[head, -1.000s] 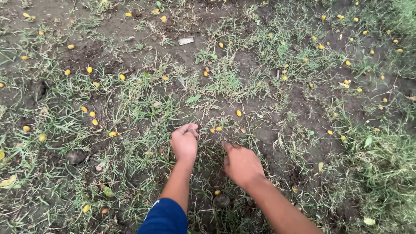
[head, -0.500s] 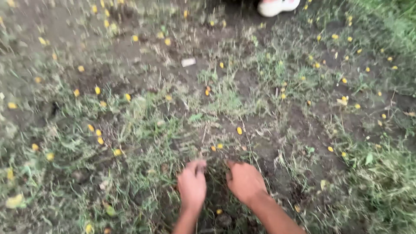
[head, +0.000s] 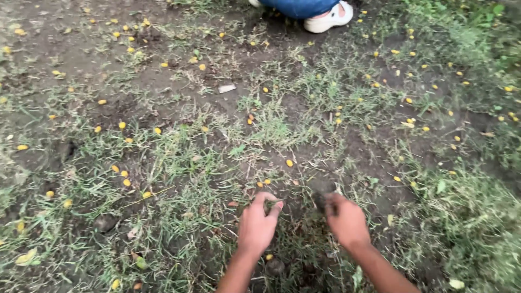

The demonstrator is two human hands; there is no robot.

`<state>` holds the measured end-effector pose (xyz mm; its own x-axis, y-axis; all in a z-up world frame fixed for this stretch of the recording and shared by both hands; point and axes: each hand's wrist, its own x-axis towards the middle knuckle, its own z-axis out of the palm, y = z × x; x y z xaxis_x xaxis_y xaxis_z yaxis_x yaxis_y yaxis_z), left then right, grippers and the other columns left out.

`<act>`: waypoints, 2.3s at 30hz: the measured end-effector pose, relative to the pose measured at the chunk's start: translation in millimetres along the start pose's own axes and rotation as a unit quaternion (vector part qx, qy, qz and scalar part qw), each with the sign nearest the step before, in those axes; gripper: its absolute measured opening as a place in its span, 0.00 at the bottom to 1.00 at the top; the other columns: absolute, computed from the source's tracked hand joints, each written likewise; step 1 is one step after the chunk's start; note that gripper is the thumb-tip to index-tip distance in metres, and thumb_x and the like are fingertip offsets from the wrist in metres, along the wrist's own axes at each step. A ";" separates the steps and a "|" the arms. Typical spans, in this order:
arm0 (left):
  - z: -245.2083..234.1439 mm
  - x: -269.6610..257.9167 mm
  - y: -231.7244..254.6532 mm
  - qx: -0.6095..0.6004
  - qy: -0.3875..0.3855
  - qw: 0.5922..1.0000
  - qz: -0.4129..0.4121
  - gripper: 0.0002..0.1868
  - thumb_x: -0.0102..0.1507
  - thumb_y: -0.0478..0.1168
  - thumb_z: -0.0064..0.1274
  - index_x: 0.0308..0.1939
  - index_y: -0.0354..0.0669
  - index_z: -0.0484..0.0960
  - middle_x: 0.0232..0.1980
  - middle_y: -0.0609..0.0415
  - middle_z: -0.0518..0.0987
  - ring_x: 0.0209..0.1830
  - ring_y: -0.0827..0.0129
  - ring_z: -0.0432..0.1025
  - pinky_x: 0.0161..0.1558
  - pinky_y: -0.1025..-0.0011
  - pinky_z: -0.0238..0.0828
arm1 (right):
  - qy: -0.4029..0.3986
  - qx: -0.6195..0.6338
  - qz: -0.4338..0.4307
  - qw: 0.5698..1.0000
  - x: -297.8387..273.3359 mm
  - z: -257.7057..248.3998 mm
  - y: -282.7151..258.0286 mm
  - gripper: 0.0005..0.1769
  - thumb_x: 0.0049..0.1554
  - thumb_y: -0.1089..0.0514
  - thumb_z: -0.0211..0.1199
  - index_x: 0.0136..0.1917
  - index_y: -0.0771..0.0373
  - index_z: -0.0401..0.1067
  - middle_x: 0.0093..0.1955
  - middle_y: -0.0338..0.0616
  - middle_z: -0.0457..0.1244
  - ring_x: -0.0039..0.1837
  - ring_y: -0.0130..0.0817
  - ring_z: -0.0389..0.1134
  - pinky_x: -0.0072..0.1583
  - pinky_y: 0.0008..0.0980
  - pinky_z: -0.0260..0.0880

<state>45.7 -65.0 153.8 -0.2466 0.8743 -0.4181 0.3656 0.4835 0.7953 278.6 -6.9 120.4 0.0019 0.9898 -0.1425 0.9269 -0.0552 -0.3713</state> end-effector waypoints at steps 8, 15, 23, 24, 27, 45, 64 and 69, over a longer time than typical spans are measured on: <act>22.0 15.6 -21.9 -0.001 -0.058 0.998 0.019 0.08 0.66 0.42 0.52 0.48 0.56 0.82 0.30 0.57 0.78 0.22 0.75 0.64 0.27 0.65 0.58 | 0.051 -0.010 0.137 0.989 13.5 -0.9 90.1 0.35 0.54 0.48 0.69 0.71 0.61 0.66 0.62 0.53 0.69 0.66 0.45 0.68 0.69 0.41 0.67; 30.5 19.8 -9.3 -0.022 -0.074 0.997 -0.002 0.12 0.68 0.41 0.48 0.55 0.58 0.79 0.30 0.59 0.83 0.22 0.72 0.66 0.29 0.65 0.60 | -0.013 -0.044 0.165 0.985 23.9 11.0 95.3 0.48 0.54 0.40 0.69 0.80 0.50 0.52 0.59 0.47 0.68 0.74 0.42 0.53 0.75 0.50 0.50; 57.8 27.3 10.2 -0.019 -0.085 0.996 0.035 0.15 0.67 0.41 0.51 0.58 0.53 0.78 0.28 0.52 0.81 0.22 0.71 0.70 0.29 0.63 0.63 | 0.037 0.017 0.149 0.988 34.1 10.3 79.8 0.38 0.54 0.48 0.70 0.75 0.60 0.65 0.63 0.54 0.66 0.63 0.46 0.69 0.69 0.41 0.66; 62.7 30.3 11.0 -0.014 -0.089 0.995 0.043 0.14 0.67 0.42 0.50 0.58 0.53 0.78 0.30 0.53 0.82 0.22 0.72 0.71 0.28 0.64 0.65 | 0.044 0.015 0.132 0.990 35.4 6.5 75.7 0.36 0.55 0.50 0.69 0.74 0.62 0.66 0.62 0.54 0.65 0.61 0.47 0.69 0.68 0.43 0.65; 72.7 33.1 18.9 -0.030 -0.117 0.992 0.029 0.14 0.69 0.42 0.48 0.59 0.54 0.76 0.30 0.51 0.82 0.22 0.70 0.69 0.28 0.61 0.64 | 0.014 -0.007 0.103 0.995 31.3 -12.7 52.3 0.38 0.54 0.45 0.68 0.74 0.56 0.65 0.60 0.55 0.62 0.58 0.50 0.68 0.64 0.44 0.68; 86.6 39.4 -7.8 -0.022 -0.142 0.984 0.102 0.17 0.61 0.30 0.48 0.53 0.46 0.81 0.57 0.51 0.80 0.54 0.70 0.75 0.61 0.68 0.72 | -0.041 0.237 0.054 0.969 46.0 11.1 7.3 0.10 0.62 0.60 0.55 0.47 0.62 0.78 0.40 0.47 0.71 0.42 0.38 0.68 0.49 0.44 0.69; 89.1 21.8 -31.9 -0.094 -0.089 0.987 0.097 0.13 0.69 0.44 0.47 0.44 0.44 0.86 0.41 0.52 0.86 0.35 0.66 0.79 0.43 0.65 0.73 | -0.041 0.387 0.114 0.914 31.5 71.2 22.5 0.05 0.61 0.61 0.58 0.47 0.64 0.73 0.35 0.40 0.62 0.37 0.30 0.61 0.44 0.32 0.62; 72.9 11.0 -16.1 -0.054 -0.155 0.987 0.004 0.17 0.74 0.46 0.41 0.44 0.44 0.86 0.28 0.52 0.77 0.26 0.65 0.65 0.33 0.61 0.62 | -0.074 0.420 0.157 0.891 25.6 64.4 12.2 0.08 0.63 0.64 0.56 0.41 0.65 0.70 0.31 0.34 0.56 0.34 0.24 0.50 0.39 0.29 0.53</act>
<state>102.5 -60.0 104.5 0.0477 0.8578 -0.5118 0.2651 0.4831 0.8345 265.8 9.4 53.2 0.1040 0.8834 -0.4569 0.2808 -0.4668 -0.8386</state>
